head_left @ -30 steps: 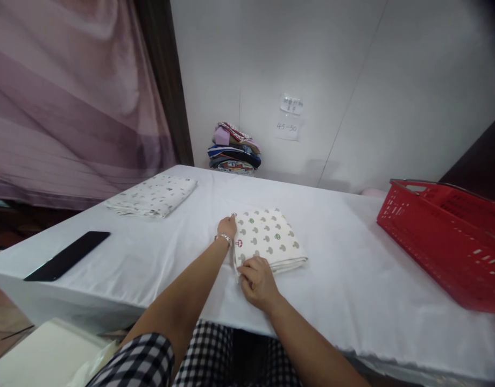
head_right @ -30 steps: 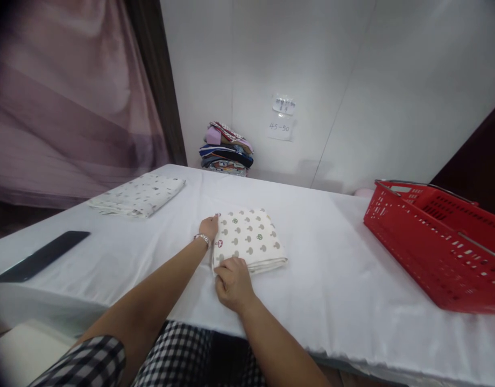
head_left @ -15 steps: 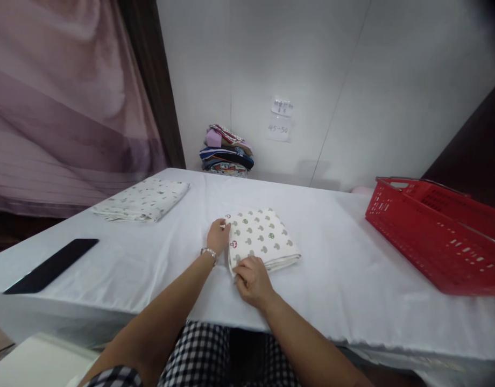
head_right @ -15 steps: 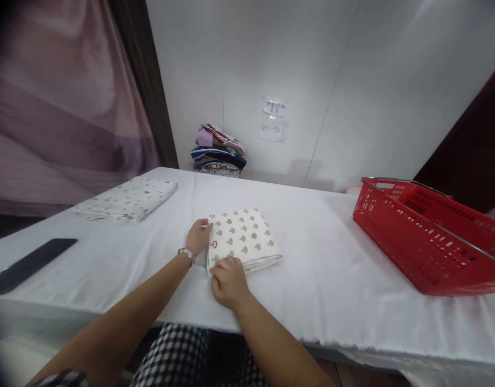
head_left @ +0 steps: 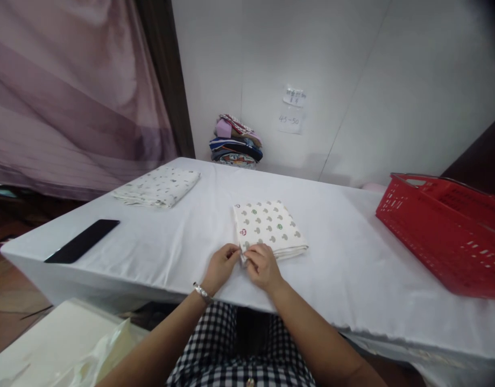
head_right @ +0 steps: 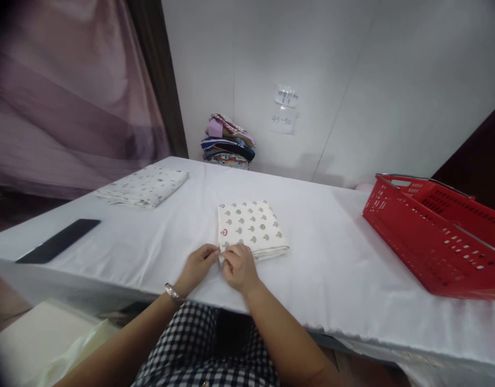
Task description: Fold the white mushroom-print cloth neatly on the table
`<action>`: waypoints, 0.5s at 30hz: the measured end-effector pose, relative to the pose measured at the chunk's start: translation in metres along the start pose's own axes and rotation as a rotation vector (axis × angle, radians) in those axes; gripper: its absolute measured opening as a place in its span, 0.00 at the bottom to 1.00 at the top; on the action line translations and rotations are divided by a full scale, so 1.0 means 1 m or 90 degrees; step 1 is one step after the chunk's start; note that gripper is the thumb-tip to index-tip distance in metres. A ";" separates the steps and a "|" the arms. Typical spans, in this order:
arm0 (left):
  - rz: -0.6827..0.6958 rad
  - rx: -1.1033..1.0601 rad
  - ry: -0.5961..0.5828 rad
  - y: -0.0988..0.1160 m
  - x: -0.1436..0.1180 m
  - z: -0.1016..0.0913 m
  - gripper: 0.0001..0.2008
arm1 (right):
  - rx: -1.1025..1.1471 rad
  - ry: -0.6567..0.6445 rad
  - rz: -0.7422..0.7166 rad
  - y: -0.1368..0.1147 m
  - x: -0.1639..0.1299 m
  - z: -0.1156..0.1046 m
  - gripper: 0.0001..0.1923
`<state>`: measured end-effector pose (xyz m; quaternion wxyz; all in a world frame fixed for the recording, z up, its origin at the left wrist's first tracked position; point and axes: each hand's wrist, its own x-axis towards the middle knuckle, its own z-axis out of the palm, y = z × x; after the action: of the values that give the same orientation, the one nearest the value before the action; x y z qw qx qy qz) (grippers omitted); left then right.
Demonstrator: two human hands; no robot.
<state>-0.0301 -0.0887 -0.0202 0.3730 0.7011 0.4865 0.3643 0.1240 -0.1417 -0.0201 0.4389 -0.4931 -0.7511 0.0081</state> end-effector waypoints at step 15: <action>0.029 0.013 -0.054 0.006 -0.018 0.000 0.07 | -0.035 -0.001 0.000 0.005 -0.003 -0.005 0.09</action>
<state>-0.0325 -0.1069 -0.0177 0.3776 0.7307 0.4577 0.3377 0.1314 -0.1438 -0.0214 0.4250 -0.5051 -0.7510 -0.0120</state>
